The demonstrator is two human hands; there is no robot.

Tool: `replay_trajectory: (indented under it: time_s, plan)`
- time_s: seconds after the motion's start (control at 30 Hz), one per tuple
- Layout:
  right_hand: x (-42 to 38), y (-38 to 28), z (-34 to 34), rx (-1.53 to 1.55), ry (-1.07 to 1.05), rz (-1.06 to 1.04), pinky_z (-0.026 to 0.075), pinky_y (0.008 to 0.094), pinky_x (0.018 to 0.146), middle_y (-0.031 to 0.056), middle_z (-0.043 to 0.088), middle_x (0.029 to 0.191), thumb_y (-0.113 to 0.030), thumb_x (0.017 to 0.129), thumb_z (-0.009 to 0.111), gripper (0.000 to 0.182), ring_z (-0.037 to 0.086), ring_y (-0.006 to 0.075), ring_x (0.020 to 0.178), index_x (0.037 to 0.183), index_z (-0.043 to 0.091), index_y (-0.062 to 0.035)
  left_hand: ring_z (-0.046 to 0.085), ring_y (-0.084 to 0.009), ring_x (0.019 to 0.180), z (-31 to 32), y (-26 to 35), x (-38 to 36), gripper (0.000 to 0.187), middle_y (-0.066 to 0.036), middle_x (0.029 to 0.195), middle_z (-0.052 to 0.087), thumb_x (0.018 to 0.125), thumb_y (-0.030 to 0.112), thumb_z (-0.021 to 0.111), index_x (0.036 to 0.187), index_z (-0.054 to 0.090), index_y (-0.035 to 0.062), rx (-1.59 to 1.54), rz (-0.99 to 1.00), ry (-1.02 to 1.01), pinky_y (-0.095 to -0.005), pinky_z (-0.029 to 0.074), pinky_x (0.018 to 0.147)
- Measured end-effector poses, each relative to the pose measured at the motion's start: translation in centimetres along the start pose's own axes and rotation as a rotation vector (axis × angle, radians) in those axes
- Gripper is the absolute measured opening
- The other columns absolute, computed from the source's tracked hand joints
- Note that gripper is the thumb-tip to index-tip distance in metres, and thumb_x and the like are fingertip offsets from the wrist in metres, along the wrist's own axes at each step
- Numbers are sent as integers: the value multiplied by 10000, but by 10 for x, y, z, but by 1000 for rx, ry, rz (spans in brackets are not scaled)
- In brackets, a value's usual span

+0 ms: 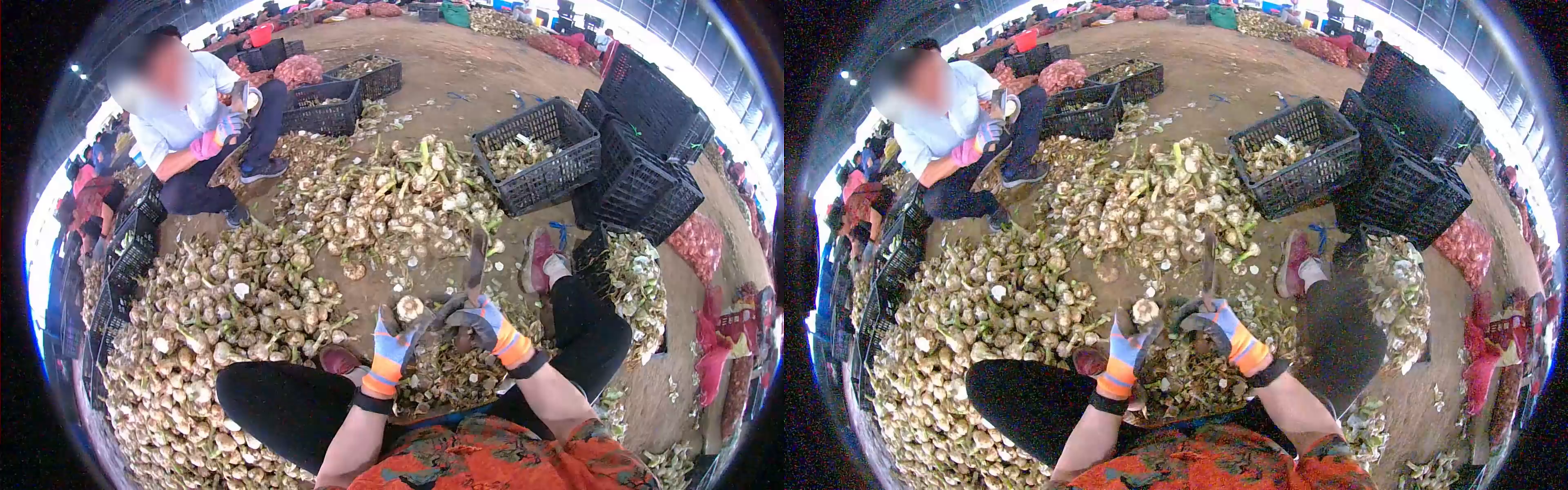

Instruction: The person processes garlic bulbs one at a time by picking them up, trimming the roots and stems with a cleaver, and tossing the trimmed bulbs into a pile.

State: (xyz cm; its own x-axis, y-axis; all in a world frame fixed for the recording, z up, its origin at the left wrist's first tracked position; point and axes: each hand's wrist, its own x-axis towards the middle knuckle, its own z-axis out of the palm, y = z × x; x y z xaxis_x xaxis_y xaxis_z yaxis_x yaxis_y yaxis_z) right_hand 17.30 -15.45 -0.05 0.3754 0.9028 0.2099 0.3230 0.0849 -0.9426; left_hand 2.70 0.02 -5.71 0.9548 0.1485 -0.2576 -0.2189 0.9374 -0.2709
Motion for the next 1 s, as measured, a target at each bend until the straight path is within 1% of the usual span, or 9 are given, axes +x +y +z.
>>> replay_trajectory:
  time_s: [0.03,0.1,0.23,0.37,0.5,0.67,0.73,0.97,1.0]
  plan:
    - [0,-27,5,393,63,388,469,288,624,48,632,784,-122,768,574,129,591,173,668,851,642,-50,488,-381,1053,8,-6,-7,392,-231,1165,475,910,247,383,1210,419,-2,0,4,-1,-460,433,906]
    - [-1,-24,12,130,133,361,479,312,585,105,639,733,-168,746,567,154,604,255,609,824,650,-64,542,-277,980,14,-18,-12,386,-134,1100,523,794,-50,484,1168,429,26,822,503,-91,-395,478,843]
    - [-9,-39,28,-881,-290,345,487,406,650,174,621,746,-338,665,567,358,610,329,710,872,611,-49,574,-189,878,-22,-1,-6,252,-118,973,579,850,73,460,1098,469,27,1745,785,-21,-324,497,775]
    - [-1,-77,41,-987,-441,354,483,393,696,157,625,831,-346,668,563,368,609,309,782,894,604,-58,582,-197,861,27,-24,-24,313,-98,984,591,862,261,478,1079,486,34,432,189,14,-323,488,749]
    - [8,-84,46,-980,-516,412,476,381,724,152,617,862,-336,672,562,371,602,300,820,917,595,-60,605,-201,731,17,-21,-33,311,-54,876,618,798,129,564,1082,478,35,1380,678,-8,-309,506,690]
    - [12,-74,47,-968,-538,419,480,386,711,156,620,851,-333,659,575,357,603,306,810,888,605,-61,597,-200,770,36,-28,-37,228,-74,866,616,839,186,520,1005,518,29,1443,609,76,-330,492,721]
    - [14,-64,47,-980,-554,444,483,385,708,163,623,847,-337,649,583,357,603,308,812,866,611,-55,581,-219,797,51,-31,-39,247,-92,874,614,883,262,456,951,534,38,326,42,-19,-369,465,797]
    - [9,-50,47,-968,-562,401,483,388,708,170,623,847,-347,644,586,370,604,314,814,869,613,-55,567,-241,811,5,-11,-22,289,-109,849,608,909,300,403,922,542,46,300,51,122,-392,441,833]
    - [7,-42,48,-967,-559,398,483,389,708,170,623,849,-346,647,585,372,605,315,812,874,613,-52,565,-233,812,-47,12,-9,292,-108,848,606,917,294,389,917,543,46,879,278,243,-391,440,831]
